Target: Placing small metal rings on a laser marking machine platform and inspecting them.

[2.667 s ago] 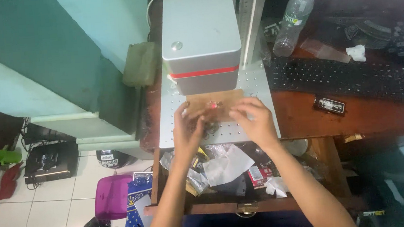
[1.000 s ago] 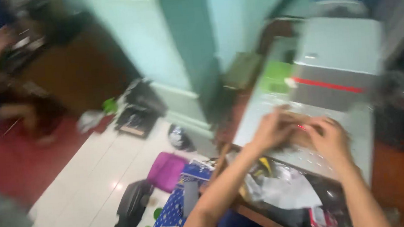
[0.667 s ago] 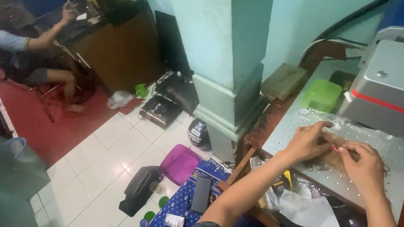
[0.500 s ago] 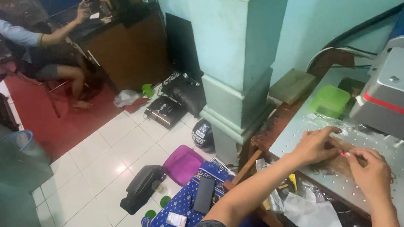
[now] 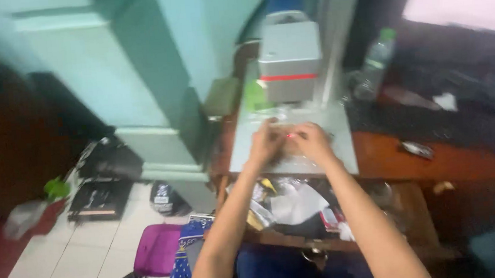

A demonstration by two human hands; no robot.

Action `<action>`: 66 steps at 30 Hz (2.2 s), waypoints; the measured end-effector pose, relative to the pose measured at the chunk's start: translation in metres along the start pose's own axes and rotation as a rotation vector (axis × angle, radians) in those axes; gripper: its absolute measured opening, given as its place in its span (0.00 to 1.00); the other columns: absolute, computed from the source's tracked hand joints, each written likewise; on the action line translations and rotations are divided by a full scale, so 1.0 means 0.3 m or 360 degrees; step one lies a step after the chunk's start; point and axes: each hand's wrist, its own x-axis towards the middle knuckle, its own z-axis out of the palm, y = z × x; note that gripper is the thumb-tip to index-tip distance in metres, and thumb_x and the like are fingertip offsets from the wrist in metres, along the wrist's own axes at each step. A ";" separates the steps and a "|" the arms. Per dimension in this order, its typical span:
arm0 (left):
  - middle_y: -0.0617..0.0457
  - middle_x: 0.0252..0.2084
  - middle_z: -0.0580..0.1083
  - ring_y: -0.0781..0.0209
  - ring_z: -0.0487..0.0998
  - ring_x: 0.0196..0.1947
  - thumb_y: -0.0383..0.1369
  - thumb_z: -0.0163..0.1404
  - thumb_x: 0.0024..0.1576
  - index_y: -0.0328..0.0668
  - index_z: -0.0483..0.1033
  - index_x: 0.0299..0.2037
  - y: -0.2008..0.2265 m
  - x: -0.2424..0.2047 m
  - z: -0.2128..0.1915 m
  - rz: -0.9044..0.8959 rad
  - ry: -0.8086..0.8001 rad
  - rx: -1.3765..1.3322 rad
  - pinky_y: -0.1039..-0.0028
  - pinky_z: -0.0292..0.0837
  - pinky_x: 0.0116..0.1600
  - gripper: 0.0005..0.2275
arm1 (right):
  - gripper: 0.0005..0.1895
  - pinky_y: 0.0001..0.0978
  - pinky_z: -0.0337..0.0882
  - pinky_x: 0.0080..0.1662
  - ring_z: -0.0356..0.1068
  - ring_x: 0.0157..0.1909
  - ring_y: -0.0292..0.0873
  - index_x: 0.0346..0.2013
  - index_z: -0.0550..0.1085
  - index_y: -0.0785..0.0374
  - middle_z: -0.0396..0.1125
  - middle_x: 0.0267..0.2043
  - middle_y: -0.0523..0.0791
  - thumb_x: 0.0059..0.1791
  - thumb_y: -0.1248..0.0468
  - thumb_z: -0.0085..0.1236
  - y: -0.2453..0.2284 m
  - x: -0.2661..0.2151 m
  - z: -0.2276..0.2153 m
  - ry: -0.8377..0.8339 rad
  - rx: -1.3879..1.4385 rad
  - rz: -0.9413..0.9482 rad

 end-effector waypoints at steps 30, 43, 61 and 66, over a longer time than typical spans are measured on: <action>0.50 0.40 0.83 0.45 0.81 0.52 0.33 0.63 0.53 0.43 0.68 0.61 0.163 -0.006 -0.067 -0.0156 -0.0052 -0.0120 0.53 0.71 0.63 0.26 | 0.08 0.42 0.71 0.60 0.70 0.59 0.49 0.43 0.83 0.53 0.75 0.50 0.42 0.51 0.58 0.63 -0.110 0.030 -0.144 -0.0357 -0.0009 0.0192; 0.46 0.40 0.82 0.43 0.81 0.51 0.31 0.63 0.51 0.41 0.72 0.55 0.121 0.025 -0.051 -0.0101 -0.0047 -0.0075 0.52 0.70 0.62 0.22 | 0.07 0.40 0.72 0.57 0.71 0.56 0.46 0.42 0.83 0.53 0.75 0.48 0.43 0.52 0.58 0.63 -0.089 0.012 -0.094 -0.0232 0.0176 0.0280; 0.59 0.41 0.82 0.53 0.74 0.55 0.35 0.54 0.59 0.44 0.68 0.57 0.059 0.033 -0.030 -0.0015 -0.0250 0.0045 0.50 0.52 0.69 0.18 | 0.11 0.45 0.71 0.59 0.73 0.58 0.53 0.47 0.83 0.54 0.77 0.50 0.48 0.53 0.60 0.58 -0.127 0.031 -0.144 -0.0375 0.0153 0.0401; 0.60 0.42 0.82 0.56 0.73 0.56 0.33 0.54 0.58 0.45 0.65 0.62 0.099 0.026 -0.049 -0.0018 -0.0206 0.0017 0.51 0.49 0.70 0.21 | 0.10 0.43 0.71 0.59 0.73 0.58 0.49 0.46 0.83 0.51 0.77 0.50 0.44 0.50 0.57 0.63 -0.111 0.033 -0.132 -0.0300 0.0143 0.0286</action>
